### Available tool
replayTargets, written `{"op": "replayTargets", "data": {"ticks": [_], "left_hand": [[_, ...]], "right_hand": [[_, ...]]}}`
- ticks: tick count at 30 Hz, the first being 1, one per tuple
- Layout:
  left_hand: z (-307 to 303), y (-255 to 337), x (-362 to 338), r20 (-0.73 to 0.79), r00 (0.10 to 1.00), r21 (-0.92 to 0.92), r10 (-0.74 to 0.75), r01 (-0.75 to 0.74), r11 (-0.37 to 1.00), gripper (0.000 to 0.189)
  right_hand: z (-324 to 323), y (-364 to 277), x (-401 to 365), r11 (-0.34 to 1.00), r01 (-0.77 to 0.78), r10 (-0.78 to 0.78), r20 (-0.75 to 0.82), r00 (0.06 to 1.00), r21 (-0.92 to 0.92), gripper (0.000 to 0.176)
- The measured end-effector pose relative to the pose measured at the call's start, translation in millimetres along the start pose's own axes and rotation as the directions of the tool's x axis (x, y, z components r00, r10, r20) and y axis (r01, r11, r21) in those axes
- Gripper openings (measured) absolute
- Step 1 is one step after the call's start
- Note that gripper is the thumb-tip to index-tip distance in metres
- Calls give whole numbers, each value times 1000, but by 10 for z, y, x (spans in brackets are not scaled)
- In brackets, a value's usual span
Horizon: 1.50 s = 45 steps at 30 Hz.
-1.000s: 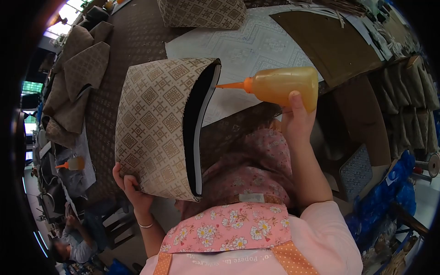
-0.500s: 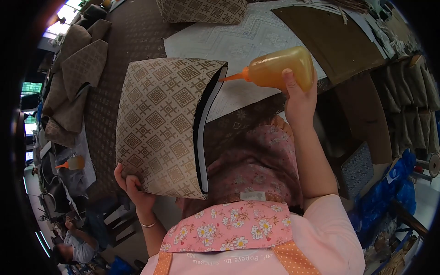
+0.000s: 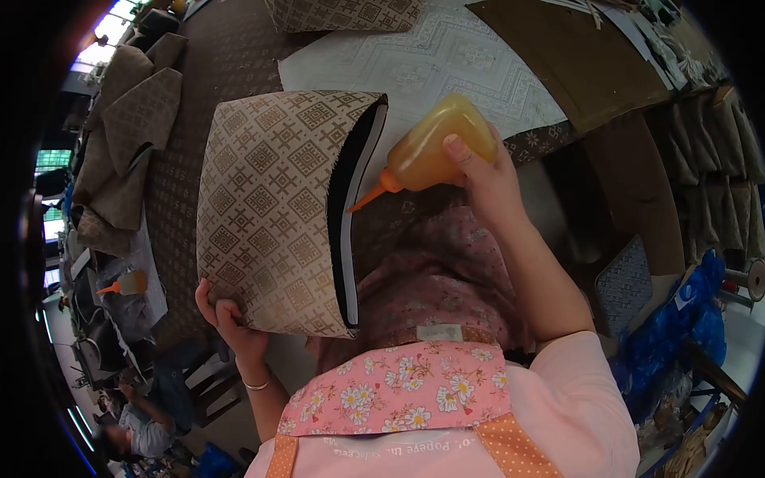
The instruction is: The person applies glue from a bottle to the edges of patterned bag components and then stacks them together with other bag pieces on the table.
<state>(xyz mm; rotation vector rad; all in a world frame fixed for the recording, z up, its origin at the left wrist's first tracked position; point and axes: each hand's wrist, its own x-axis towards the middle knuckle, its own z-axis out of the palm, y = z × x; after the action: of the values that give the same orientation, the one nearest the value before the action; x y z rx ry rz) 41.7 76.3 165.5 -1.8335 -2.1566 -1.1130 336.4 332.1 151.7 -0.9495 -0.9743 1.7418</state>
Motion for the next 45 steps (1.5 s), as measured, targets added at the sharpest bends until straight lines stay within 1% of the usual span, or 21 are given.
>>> {"op": "replayTargets", "data": {"ticks": [5,8,15,16,19,21,22,24,26,28,30,31,33,37,38,39,40,42,43,44,45], "left_hand": [[-2,-72,-69,-8,999,-4,-40,40,999,42],[7,-42,-56,-11,998,-11,-60,60,998,41],[5,-18,-28,-13,998,-5,-57,57,998,42],[-17,-1,-23,-14,998,-5,-55,55,998,42],[-192,122,116,88,995,57,-45,40,998,39],[-452,183,334,330,944,-42,6,8,999,43],[-511,134,433,330,944,-42,9,5,999,43],[-529,29,733,234,971,-462,-38,146,875,47],[-395,178,1212,246,963,-504,-109,223,834,49],[-122,-95,1586,368,901,-583,-228,415,698,48],[253,-522,1954,588,763,-599,-269,634,488,46],[431,-675,2087,591,767,-602,-251,626,496,46],[706,-820,2309,815,513,-507,-268,856,99,39],[871,-502,2443,804,574,-546,-158,817,187,36],[855,-507,2470,767,629,-601,-127,774,199,38],[829,-507,2474,725,681,-654,-99,727,208,41],[730,-426,2499,725,681,-654,-100,727,210,41],[335,-77,2626,521,852,-784,-43,498,371,43],[166,232,2633,400,916,-828,-21,372,419,48],[15,490,2607,274,962,-853,9,239,464,53],[-152,484,2615,276,961,-850,2,243,468,53]], "right_hand": [[-11,71,-149,992,-105,96,135,986,65,59],[4,48,-270,991,-103,82,227,970,80,61],[-86,65,-616,969,-245,234,188,954,39,65],[-87,72,-668,956,-273,240,252,938,109,66],[-136,52,-761,942,-297,236,315,919,159,67],[-163,33,-795,946,-291,235,311,921,145,67],[-166,24,-801,927,-318,254,295,921,196,67],[-176,18,-796,907,-339,266,284,921,250,67],[-205,56,-781,935,-290,232,263,936,205,69],[-246,120,-780,932,-294,232,272,934,212,70],[-259,159,-804,931,-289,225,271,936,223,71],[-240,171,-829,938,-269,213,247,945,219,72],[-244,189,-863,946,-233,187,209,960,224,73],[-297,186,-880,973,-201,177,189,966,114,76],[-312,173,-873,976,-205,188,190,964,70,76],[-312,153,-865,977,-202,186,189,964,73,76],[-301,121,-859,963,-222,195,179,964,151,76],[-275,75,-817,942,-246,209,176,962,229,76],[-272,59,-767,939,-185,139,170,976,289,76],[-264,51,-737,930,-123,71,159,985,347,76],[-248,42,-712,928,-130,77,163,984,349,76]]}}
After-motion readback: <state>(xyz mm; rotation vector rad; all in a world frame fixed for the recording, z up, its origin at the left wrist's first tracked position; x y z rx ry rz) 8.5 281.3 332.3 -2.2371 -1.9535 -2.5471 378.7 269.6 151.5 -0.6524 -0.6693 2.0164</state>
